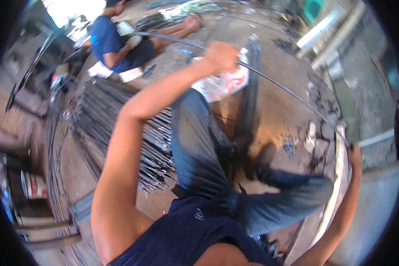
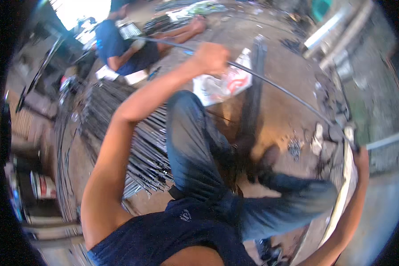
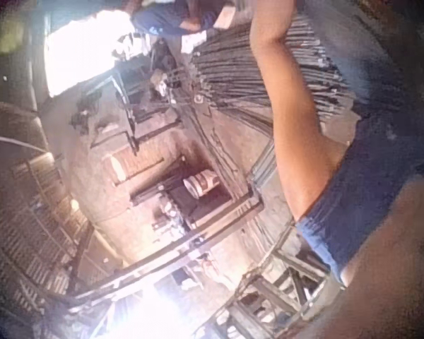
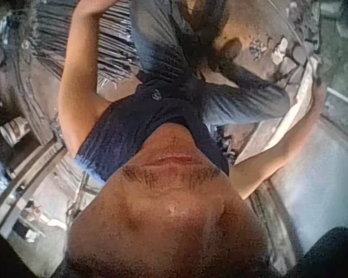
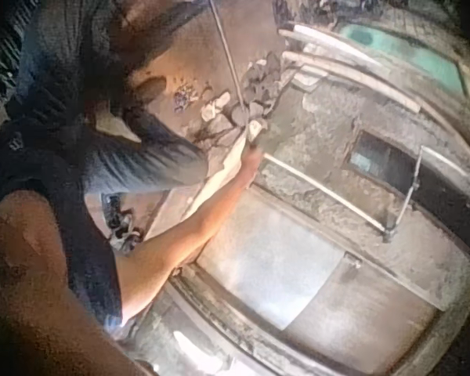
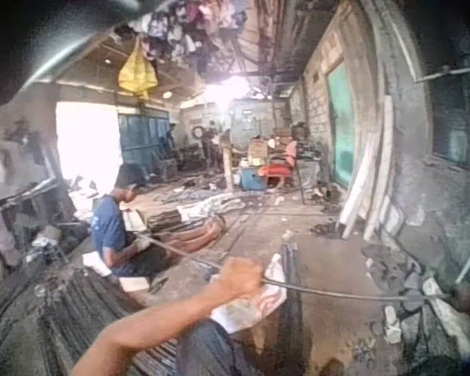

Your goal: Threading nuts or small fasteners onto the ends of long metal rods.

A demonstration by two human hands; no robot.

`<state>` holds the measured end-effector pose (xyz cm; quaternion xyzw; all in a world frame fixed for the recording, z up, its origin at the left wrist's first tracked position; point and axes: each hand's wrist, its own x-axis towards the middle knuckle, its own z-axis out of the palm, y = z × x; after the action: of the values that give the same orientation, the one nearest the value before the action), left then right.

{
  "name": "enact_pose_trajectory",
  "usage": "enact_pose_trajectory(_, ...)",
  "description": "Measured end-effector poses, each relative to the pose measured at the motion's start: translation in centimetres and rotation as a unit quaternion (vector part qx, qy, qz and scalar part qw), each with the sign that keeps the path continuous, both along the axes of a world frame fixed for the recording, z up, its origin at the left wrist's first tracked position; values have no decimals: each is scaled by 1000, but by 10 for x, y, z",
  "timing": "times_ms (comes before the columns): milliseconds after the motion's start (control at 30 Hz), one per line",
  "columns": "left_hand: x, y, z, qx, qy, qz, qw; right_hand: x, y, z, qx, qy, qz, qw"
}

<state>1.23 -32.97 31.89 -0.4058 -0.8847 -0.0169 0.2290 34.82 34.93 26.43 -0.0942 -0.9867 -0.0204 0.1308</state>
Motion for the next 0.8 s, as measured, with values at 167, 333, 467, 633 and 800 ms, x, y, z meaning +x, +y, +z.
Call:
enact_pose_trajectory(167,-19,-65,8,-75,-30,150,985,-33,-170,78,19,59,-29,998)
enact_pose_trajectory(333,-42,-157,-5,-90,-63,240,965,-29,-233,98,23,108,160,981)
enact_pose_trajectory(467,-47,-190,-16,-43,3,123,991,-12,-262,105,7,115,165,980)
enact_pose_trajectory(633,-22,-193,-1,-62,-54,232,969,-25,-249,99,8,139,203,969)
enact_pose_trajectory(800,19,-223,25,-117,-21,272,955,-33,-267,92,-111,65,245,961)
